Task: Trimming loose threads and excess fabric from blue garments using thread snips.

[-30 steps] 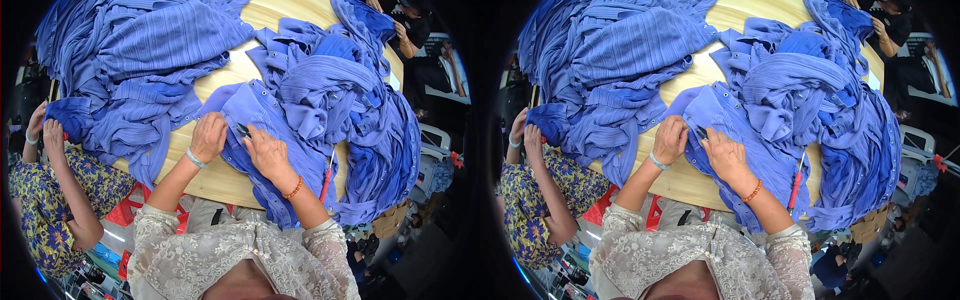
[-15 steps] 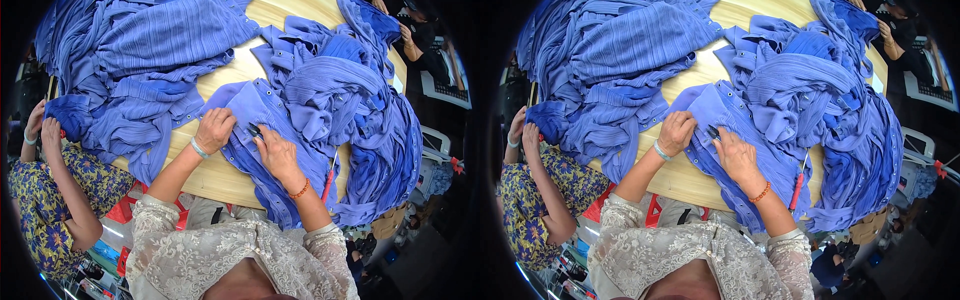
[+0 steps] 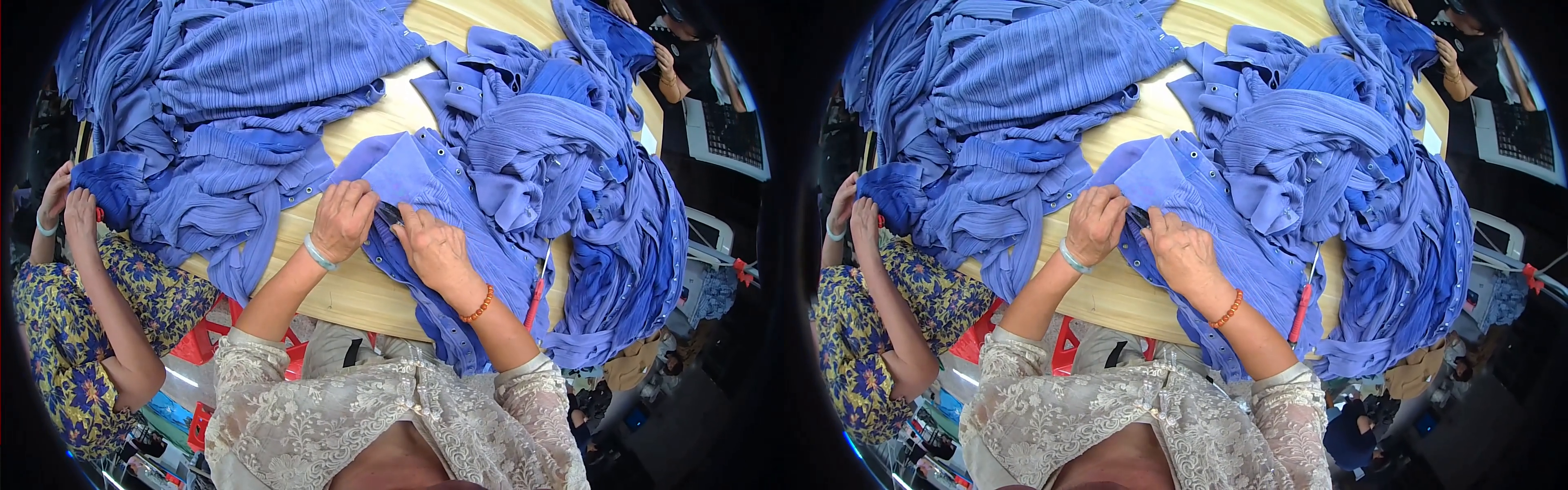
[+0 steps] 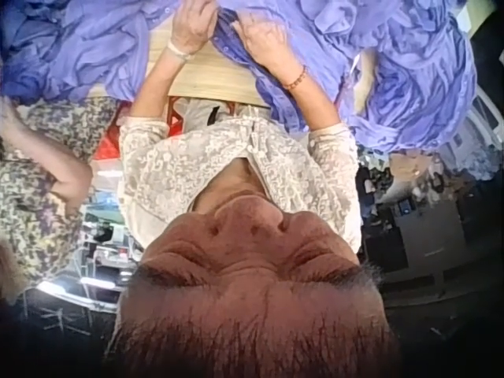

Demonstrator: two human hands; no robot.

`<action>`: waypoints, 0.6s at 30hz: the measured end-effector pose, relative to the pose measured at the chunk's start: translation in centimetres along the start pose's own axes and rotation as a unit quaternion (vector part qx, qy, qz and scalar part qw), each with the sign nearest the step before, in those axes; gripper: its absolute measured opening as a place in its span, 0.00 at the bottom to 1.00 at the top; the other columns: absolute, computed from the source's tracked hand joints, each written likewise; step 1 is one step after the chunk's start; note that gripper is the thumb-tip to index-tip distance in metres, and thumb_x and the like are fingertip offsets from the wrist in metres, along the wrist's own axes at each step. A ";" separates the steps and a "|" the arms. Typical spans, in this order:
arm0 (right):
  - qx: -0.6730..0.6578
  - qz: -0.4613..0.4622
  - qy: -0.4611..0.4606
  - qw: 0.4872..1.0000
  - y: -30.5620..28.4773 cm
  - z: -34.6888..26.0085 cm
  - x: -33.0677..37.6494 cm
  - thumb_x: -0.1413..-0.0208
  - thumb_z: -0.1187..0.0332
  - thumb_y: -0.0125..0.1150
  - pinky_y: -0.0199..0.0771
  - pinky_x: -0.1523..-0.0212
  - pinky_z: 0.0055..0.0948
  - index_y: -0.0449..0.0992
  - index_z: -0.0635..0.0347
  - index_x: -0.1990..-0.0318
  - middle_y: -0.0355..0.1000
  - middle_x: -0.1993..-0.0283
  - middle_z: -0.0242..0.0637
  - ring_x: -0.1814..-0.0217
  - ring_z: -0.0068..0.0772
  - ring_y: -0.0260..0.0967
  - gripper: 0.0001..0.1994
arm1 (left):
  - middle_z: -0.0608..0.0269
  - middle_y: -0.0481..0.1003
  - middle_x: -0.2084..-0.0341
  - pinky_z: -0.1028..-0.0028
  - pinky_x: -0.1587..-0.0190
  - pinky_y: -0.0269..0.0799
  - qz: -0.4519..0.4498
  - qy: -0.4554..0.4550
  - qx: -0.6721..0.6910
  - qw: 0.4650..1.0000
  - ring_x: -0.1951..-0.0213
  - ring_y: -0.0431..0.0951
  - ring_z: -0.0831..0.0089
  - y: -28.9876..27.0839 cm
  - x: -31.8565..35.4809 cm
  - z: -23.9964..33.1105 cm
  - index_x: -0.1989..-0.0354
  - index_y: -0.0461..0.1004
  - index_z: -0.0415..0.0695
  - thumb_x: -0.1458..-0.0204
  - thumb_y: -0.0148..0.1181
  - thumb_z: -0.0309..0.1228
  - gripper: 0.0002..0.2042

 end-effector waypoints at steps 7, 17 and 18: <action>0.027 0.013 -0.014 0.999 0.3 -0.3 -0.2 0.38 0.63 0.57 0.76 0.74 0.38 0.71 0.62 0.52 0.72 0.71 0.43 0.73 0.43 0.76 0.14 | 0.57 0.72 0.63 0.66 0.64 0.65 0.002 0.027 -0.008 1.000 0.65 0.72 0.63 -0.1 0.2 0.1 0.64 0.73 0.40 0.51 0.59 0.23 0.06; -0.006 0.024 0.012 1.000 0.1 0.8 0.0 0.39 0.62 0.59 0.75 0.73 0.41 0.75 0.57 0.49 0.75 0.67 0.42 0.70 0.45 0.76 0.15 | 0.55 0.73 0.67 0.65 0.63 0.70 0.099 -0.144 0.164 0.971 0.66 0.74 0.58 -0.5 0.9 -2.3 0.66 0.74 0.39 0.53 0.61 0.17 0.07; -0.014 0.024 0.006 1.000 0.0 0.7 -0.1 0.39 0.62 0.59 0.75 0.73 0.41 0.75 0.57 0.48 0.75 0.67 0.42 0.70 0.46 0.76 0.15 | 0.55 0.73 0.67 0.65 0.63 0.70 0.100 -0.144 0.164 0.971 0.66 0.74 0.58 -0.5 1.0 -2.2 0.66 0.74 0.39 0.53 0.61 0.17 0.07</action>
Point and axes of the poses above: each hand's wrist, its own x-axis away from the middle knuckle, its own y-axis out of the palm, z = x × y, the point moved 6 cm from there along -x, towards the middle knuckle
